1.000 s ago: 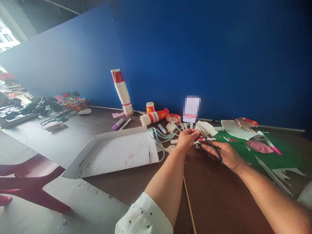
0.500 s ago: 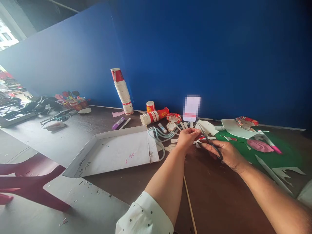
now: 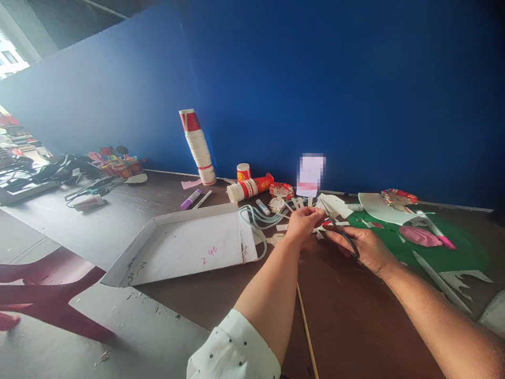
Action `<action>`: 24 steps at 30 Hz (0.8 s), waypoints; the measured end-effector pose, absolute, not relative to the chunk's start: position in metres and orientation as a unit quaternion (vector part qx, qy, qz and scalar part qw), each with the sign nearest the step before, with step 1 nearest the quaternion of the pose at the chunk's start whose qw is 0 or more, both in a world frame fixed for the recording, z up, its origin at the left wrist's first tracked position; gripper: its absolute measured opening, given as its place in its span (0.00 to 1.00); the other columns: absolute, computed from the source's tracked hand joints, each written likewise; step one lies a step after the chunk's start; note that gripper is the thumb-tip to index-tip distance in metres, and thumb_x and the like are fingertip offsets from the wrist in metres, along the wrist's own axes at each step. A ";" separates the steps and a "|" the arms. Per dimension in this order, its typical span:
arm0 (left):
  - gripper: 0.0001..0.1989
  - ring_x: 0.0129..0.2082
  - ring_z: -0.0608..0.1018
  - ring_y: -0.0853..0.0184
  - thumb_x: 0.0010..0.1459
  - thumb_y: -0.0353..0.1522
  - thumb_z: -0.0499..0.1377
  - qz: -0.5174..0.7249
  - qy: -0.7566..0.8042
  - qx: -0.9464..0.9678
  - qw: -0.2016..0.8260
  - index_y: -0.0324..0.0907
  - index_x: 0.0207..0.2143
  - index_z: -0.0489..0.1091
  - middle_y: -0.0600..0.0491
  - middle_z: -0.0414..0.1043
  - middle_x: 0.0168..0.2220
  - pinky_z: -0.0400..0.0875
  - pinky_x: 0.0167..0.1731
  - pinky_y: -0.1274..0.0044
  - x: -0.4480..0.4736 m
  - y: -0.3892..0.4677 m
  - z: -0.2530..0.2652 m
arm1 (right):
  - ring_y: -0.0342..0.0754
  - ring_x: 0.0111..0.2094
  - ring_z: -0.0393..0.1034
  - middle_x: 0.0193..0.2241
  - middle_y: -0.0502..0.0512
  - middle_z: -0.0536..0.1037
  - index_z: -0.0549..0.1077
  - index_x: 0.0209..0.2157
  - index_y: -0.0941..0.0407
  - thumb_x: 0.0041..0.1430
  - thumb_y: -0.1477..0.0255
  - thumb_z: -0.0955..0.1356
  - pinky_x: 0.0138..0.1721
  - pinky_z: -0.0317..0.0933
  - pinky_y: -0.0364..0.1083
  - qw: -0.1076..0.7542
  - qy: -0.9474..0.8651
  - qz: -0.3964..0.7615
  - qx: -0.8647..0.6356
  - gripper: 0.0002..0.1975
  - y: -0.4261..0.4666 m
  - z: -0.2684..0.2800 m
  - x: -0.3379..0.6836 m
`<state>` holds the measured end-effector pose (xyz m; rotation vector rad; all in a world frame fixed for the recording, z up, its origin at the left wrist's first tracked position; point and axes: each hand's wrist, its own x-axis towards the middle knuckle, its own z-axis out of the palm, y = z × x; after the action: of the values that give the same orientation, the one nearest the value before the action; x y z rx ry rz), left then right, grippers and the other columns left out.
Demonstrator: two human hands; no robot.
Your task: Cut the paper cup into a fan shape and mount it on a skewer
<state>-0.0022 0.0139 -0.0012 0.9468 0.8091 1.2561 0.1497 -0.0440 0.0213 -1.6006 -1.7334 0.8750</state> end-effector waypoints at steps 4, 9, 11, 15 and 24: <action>0.14 0.21 0.66 0.76 0.45 0.38 0.68 0.550 0.357 0.411 0.634 0.38 0.26 0.71 0.56 0.68 0.21 0.60 0.27 0.80 -0.001 0.014 -0.001 | 0.47 0.21 0.66 0.15 0.48 0.70 0.81 0.43 0.53 0.51 0.49 0.69 0.22 0.54 0.45 0.304 -0.655 0.325 -0.611 0.26 -0.045 0.023 0.148; 0.15 0.22 0.67 0.75 0.44 0.39 0.69 0.551 0.361 0.404 0.634 0.38 0.26 0.72 0.56 0.68 0.22 0.61 0.28 0.79 0.001 0.014 -0.002 | 0.47 0.20 0.64 0.14 0.47 0.68 0.82 0.38 0.52 0.52 0.49 0.69 0.22 0.54 0.45 0.315 -0.657 0.321 -0.605 0.23 -0.048 0.026 0.145; 0.14 0.22 0.67 0.76 0.45 0.39 0.69 0.550 0.365 0.406 0.631 0.38 0.26 0.72 0.56 0.68 0.21 0.60 0.27 0.80 0.001 0.014 -0.002 | 0.46 0.19 0.64 0.14 0.47 0.68 0.82 0.36 0.52 0.52 0.49 0.69 0.22 0.53 0.45 0.331 -0.656 0.310 -0.603 0.22 -0.051 0.026 0.142; 0.13 0.21 0.65 0.76 0.46 0.38 0.68 0.555 0.366 0.403 0.629 0.38 0.26 0.72 0.57 0.67 0.21 0.59 0.26 0.80 0.001 0.013 0.000 | 0.46 0.19 0.63 0.14 0.47 0.68 0.81 0.31 0.52 0.52 0.49 0.68 0.23 0.54 0.46 0.349 -0.654 0.302 -0.599 0.22 -0.053 0.027 0.139; 0.07 0.24 0.70 0.74 0.50 0.32 0.63 0.560 0.375 0.380 0.634 0.39 0.24 0.70 0.55 0.69 0.22 0.65 0.31 0.80 0.002 0.000 0.012 | 0.47 0.18 0.65 0.13 0.48 0.69 0.82 0.40 0.52 0.51 0.49 0.69 0.21 0.55 0.46 0.339 -0.656 0.321 -0.592 0.24 -0.044 0.020 0.147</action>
<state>0.0024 -0.0004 0.0124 0.8689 0.8574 1.2797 0.1467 -0.0437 0.0199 -1.5429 -1.7095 0.8366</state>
